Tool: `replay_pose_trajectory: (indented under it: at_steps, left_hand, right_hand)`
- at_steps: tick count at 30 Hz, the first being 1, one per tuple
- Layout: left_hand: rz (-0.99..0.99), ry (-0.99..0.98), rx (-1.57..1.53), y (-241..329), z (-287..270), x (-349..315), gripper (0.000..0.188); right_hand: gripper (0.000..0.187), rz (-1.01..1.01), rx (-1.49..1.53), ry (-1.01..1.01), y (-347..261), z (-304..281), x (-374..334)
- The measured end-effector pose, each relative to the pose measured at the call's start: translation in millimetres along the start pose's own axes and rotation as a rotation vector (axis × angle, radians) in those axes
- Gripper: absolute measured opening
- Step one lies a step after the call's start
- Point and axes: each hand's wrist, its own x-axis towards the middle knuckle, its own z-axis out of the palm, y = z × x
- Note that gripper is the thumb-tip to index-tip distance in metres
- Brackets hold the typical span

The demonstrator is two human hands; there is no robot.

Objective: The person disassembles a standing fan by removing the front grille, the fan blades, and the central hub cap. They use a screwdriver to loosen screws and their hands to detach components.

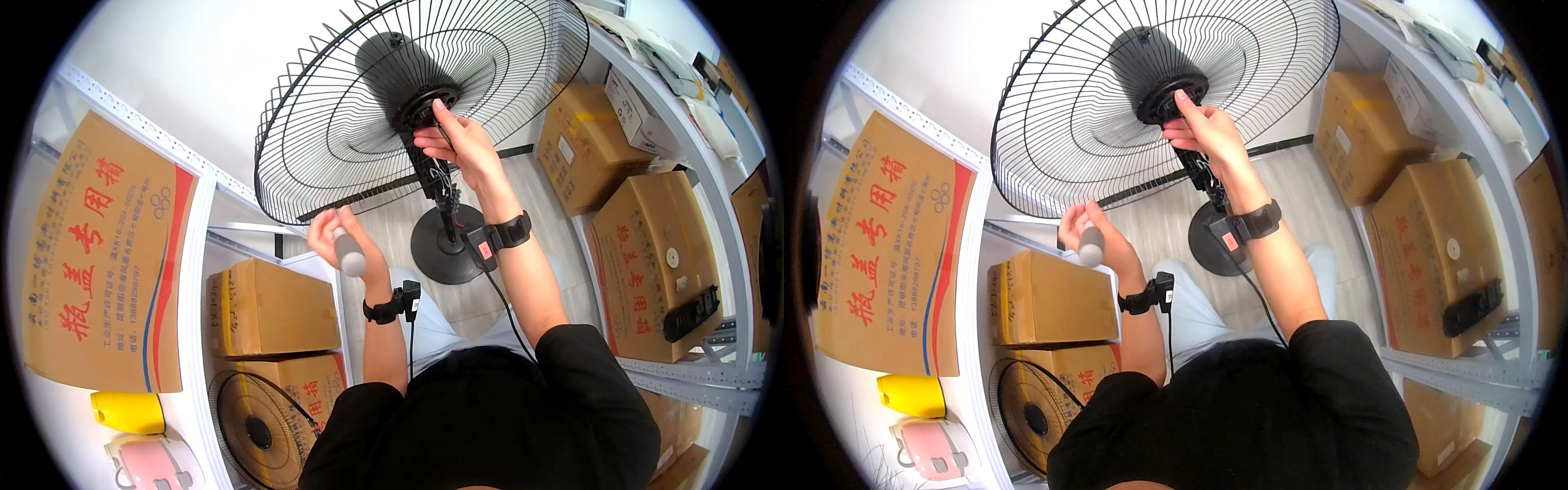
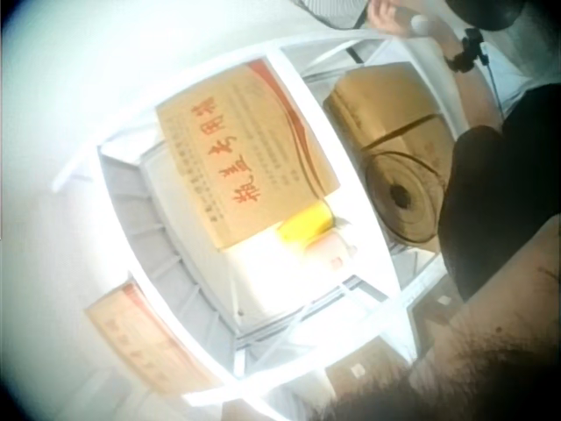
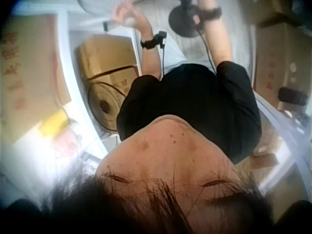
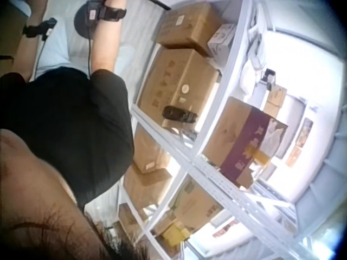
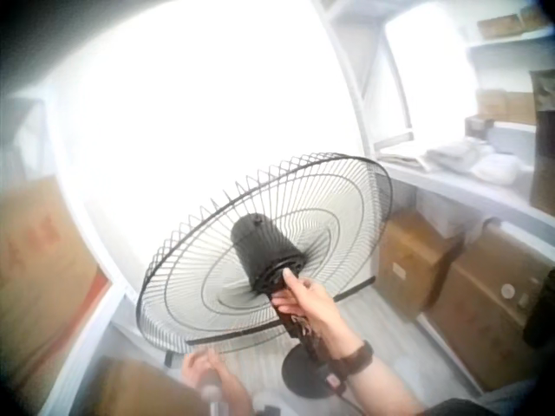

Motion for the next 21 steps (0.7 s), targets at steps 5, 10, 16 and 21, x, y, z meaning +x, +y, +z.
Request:
replay_pose_trajectory:
  at_steps: [5, 10, 16, 21]
  left_hand:
    - [0.198, 0.169, 0.225, 2, -13, 4, 0.053]
    - [0.134, 0.028, 0.354, 1, -24, 10, 0.034]
    - [0.274, -0.028, 0.373, -3, -25, 9, 0.019]
    - [0.277, 0.035, 0.264, 4, -21, 7, 0.018]
  right_hand:
    - [0.059, -0.118, -0.013, 0.101, 6, 1, -5]
    - [0.044, -0.134, 0.052, 0.183, 7, -18, -17]
    - [0.057, -0.853, -0.862, 0.565, 21, -23, -25]
    - [0.061, -0.286, -0.413, 0.399, 6, -27, -27]
